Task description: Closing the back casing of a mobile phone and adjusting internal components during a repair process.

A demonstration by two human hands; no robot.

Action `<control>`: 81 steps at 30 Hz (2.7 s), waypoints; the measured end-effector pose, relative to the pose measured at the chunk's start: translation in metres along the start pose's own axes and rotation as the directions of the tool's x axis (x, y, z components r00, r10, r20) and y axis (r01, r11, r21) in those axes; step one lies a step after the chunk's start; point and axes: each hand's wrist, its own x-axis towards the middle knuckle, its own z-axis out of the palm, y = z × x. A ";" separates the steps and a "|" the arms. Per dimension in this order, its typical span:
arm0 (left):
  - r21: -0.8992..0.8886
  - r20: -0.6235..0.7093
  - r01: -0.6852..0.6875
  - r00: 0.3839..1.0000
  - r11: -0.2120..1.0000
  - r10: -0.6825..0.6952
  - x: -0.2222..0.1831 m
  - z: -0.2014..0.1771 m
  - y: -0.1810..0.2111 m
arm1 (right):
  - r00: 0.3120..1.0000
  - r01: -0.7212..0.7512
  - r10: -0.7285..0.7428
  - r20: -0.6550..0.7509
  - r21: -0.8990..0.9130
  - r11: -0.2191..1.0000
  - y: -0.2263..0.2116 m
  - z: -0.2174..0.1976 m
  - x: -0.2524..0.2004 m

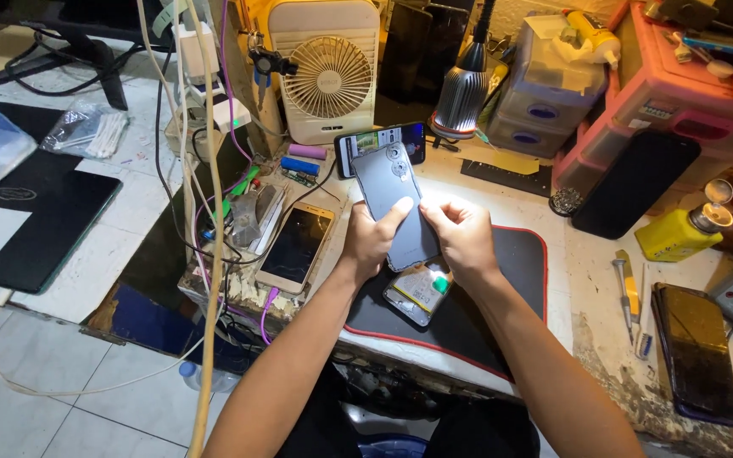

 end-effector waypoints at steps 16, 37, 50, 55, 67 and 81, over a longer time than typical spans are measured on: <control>-0.022 0.015 0.024 1.000 0.999 -0.024 -0.007 -0.001 0.017 | 0.998 -0.037 0.034 0.050 0.058 0.998 -0.008 0.001 -0.005; 0.349 0.006 -0.226 0.971 0.909 0.239 0.012 -0.015 -0.027 | 0.897 0.430 -0.401 0.185 -0.575 0.696 -0.006 -0.016 0.000; 0.289 -0.064 -0.199 0.972 0.936 0.227 0.019 -0.015 -0.023 | 0.912 0.404 -0.369 0.179 -0.551 0.731 -0.021 -0.005 0.007; 0.357 -0.014 -0.267 0.957 0.895 0.291 0.016 -0.014 -0.012 | 0.914 0.396 -0.368 0.169 -0.569 0.721 -0.017 -0.009 0.006; 0.451 0.012 -0.277 0.952 0.848 0.305 0.016 -0.014 -0.020 | 0.583 0.618 -0.701 0.412 -0.784 0.053 -0.007 0.002 0.007; -0.116 -0.010 -0.023 1.000 0.993 0.022 -0.001 -0.008 0.022 | 0.786 0.615 -0.566 0.249 -0.411 0.674 -0.032 -0.014 -0.003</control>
